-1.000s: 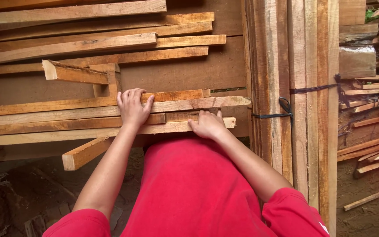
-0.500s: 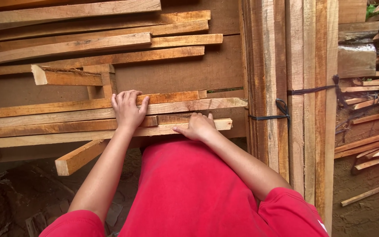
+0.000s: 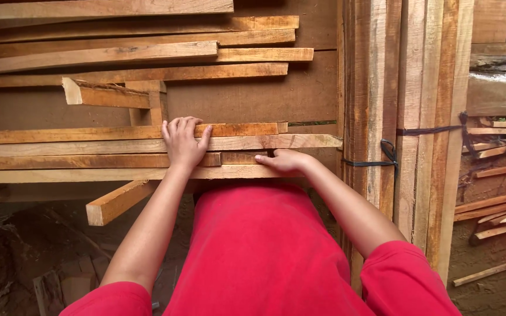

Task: Bundling wooden planks together using black elastic ties in a workshop setting.

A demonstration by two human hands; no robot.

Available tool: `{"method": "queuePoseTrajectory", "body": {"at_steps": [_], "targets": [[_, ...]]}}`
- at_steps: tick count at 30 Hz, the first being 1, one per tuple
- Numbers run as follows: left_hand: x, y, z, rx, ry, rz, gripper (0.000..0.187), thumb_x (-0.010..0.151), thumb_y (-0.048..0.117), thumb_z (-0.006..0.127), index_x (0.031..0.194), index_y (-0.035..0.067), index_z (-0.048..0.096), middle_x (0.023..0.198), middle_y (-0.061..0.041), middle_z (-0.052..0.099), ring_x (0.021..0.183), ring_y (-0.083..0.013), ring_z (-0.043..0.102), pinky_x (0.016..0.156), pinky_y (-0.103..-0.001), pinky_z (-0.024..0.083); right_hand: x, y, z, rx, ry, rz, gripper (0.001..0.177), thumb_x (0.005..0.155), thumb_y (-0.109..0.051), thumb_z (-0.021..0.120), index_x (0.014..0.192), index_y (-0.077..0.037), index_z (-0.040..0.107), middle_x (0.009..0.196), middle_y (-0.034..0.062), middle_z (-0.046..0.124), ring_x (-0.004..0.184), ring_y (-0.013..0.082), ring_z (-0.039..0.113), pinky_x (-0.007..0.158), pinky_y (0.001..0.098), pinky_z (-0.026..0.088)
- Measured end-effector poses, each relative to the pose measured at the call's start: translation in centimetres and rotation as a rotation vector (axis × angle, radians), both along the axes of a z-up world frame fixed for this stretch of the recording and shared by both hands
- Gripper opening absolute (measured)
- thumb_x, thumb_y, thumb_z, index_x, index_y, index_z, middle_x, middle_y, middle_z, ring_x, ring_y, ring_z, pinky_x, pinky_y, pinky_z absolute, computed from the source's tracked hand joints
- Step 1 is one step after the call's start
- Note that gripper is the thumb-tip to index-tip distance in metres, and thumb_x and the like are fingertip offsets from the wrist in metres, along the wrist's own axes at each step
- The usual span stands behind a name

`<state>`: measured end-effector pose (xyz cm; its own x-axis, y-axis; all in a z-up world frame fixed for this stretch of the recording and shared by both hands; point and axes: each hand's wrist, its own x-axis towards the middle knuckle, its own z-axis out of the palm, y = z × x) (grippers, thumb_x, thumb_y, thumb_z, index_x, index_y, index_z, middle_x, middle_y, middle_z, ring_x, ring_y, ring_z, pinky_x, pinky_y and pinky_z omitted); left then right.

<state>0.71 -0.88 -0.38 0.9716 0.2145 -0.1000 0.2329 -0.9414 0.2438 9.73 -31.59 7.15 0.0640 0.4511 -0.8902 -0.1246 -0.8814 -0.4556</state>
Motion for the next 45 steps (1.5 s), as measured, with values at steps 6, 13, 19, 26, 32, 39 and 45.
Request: {"method": "queuePoseTrajectory", "body": {"at_steps": [6,13,19,26,32,39,45], "targets": [[0.6,-0.1,1.1,-0.036,0.159,0.023,0.039,0.104,0.057,0.059,0.123,0.025,0.070,0.124,0.000,0.068,0.132,-0.0274,0.050,0.124,-0.061,0.017,-0.8,0.0,-2.6,0.012,-0.062,-0.035,0.094,0.090,-0.079,0.047,0.123,0.006,0.068,0.129,0.0313,0.066,0.130,0.0429,0.059,0.108,0.0501,0.047],[1.3,-0.1,1.9,-0.061,0.234,0.013,0.040,0.103,0.056,0.059,0.126,0.024,0.069,0.129,-0.001,0.068,0.135,-0.0284,0.050,0.124,-0.064,0.012,0.8,-2.1,-2.4,0.016,-0.113,0.073,0.091,0.093,-0.078,0.044,0.125,0.003,0.069,0.129,0.0256,0.069,0.129,0.0386,0.061,0.109,0.0480,0.048],[0.9,-0.3,1.2,-0.005,0.154,-0.016,0.041,0.103,0.057,0.058,0.126,0.024,0.067,0.129,0.000,0.067,0.138,-0.0279,0.047,0.123,-0.062,0.015,1.6,-6.4,-1.5,-0.070,-0.085,0.007,0.084,0.093,-0.074,0.049,0.128,0.000,0.069,0.132,0.0234,0.068,0.131,0.0373,0.060,0.109,0.0479,0.048],[0.8,-0.3,0.5,-0.015,0.112,-0.030,0.038,0.103,0.057,0.060,0.120,0.025,0.070,0.121,0.001,0.069,0.131,-0.0261,0.051,0.121,-0.060,0.018,-2.2,-10.6,-6.3,-0.075,-0.036,-0.451,0.075,0.090,-0.066,0.063,0.128,-0.003,0.071,0.131,0.0186,0.070,0.129,0.0321,0.061,0.107,0.0454,0.048],[0.5,-0.6,0.3,0.018,0.040,-0.023,0.035,0.103,0.058,0.060,0.116,0.027,0.070,0.117,0.003,0.069,0.128,-0.0240,0.052,0.121,-0.058,0.018,-5.1,-10.5,-8.5,-0.021,0.090,-1.172,0.077,0.084,-0.042,0.080,0.136,0.010,0.057,0.138,0.0231,0.058,0.133,0.0331,0.053,0.109,0.0506,0.040],[0.6,-0.5,-0.1,0.024,0.028,-0.019,0.035,0.103,0.058,0.060,0.115,0.027,0.071,0.115,0.002,0.070,0.126,-0.0233,0.053,0.121,-0.056,0.019,-7.5,-12.8,-14.7,0.149,0.136,-1.308,0.056,0.086,-0.028,0.080,0.132,0.002,0.067,0.125,0.0155,0.070,0.111,0.0280,0.069,0.096,0.0438,0.054],[0.6,-0.6,0.2,0.017,0.044,-0.011,0.037,0.103,0.059,0.059,0.115,0.026,0.071,0.115,0.003,0.069,0.127,-0.0229,0.053,0.122,-0.057,0.019,-8.4,-12.6,-14.3,0.239,0.118,-1.333,0.049,0.091,-0.030,0.077,0.132,-0.004,0.068,0.126,0.0141,0.071,0.112,0.0247,0.068,0.098,0.0423,0.054]]}}
